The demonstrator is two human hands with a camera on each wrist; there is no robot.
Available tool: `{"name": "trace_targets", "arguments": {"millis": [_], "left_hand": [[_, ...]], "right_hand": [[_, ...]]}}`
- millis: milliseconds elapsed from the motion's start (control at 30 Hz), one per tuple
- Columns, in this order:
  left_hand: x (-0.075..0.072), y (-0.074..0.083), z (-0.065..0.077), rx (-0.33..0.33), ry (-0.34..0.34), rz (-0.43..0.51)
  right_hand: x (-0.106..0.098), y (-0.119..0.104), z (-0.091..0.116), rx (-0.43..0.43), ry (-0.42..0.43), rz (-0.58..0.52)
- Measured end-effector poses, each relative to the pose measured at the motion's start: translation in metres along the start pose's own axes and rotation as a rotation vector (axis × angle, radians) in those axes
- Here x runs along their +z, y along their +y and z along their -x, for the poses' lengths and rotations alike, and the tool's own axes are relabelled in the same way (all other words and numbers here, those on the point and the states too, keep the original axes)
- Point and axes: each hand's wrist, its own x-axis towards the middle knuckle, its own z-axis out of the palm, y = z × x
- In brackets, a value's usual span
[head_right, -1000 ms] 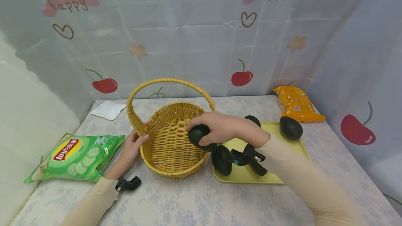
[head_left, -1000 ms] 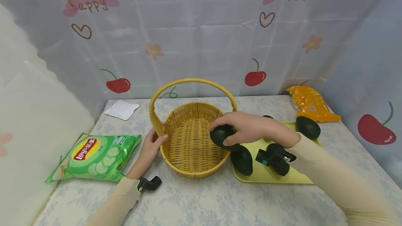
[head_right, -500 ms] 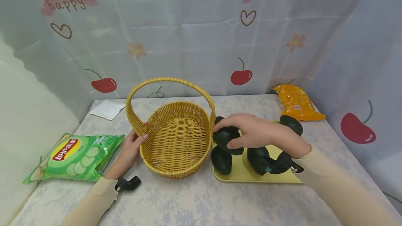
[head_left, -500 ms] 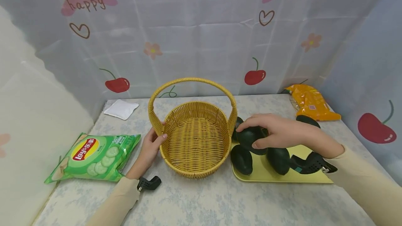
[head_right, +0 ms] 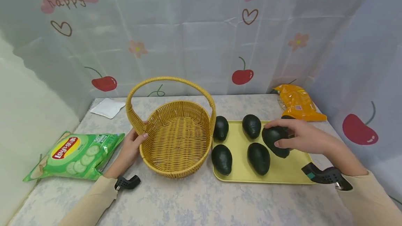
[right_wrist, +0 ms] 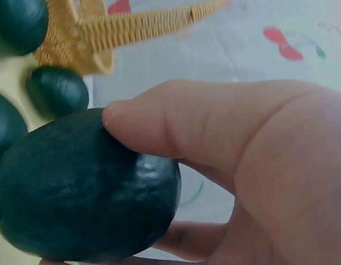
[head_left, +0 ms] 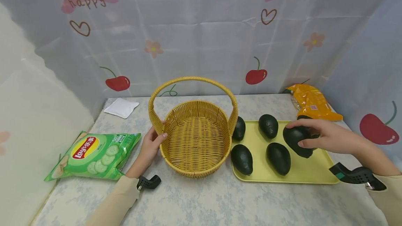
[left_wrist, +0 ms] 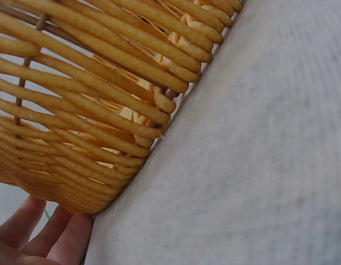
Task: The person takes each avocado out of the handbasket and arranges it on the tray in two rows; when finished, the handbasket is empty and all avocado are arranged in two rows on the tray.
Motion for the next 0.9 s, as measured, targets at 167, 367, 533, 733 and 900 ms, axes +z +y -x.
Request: {"name": "trace_targets", "arguments": {"millis": [167, 367, 533, 733, 900], "left_hand": [[0.000, 0.001, 0.000, -0.010, 0.005, -0.006], [0.000, 0.000, 0.000, 0.005, 0.003, -0.006], [0.001, 0.000, 0.000, 0.001, -0.008, -0.003], [0.000, 0.000, 0.001, -0.010, 0.002, -0.022], [0.000, 0.002, 0.001, -0.005, -0.005, -0.015]], "right_hand": [[0.001, 0.025, 0.017, 0.028, 0.018, -0.033], [0.006, 0.043, 0.032, 0.160, -0.041, -0.064], [0.011, 0.054, 0.041, 0.241, -0.069, -0.084], [0.015, 0.066, 0.048, 0.310, -0.069, -0.109], [0.018, 0.070, 0.051, 0.357, -0.076, -0.089]]}}
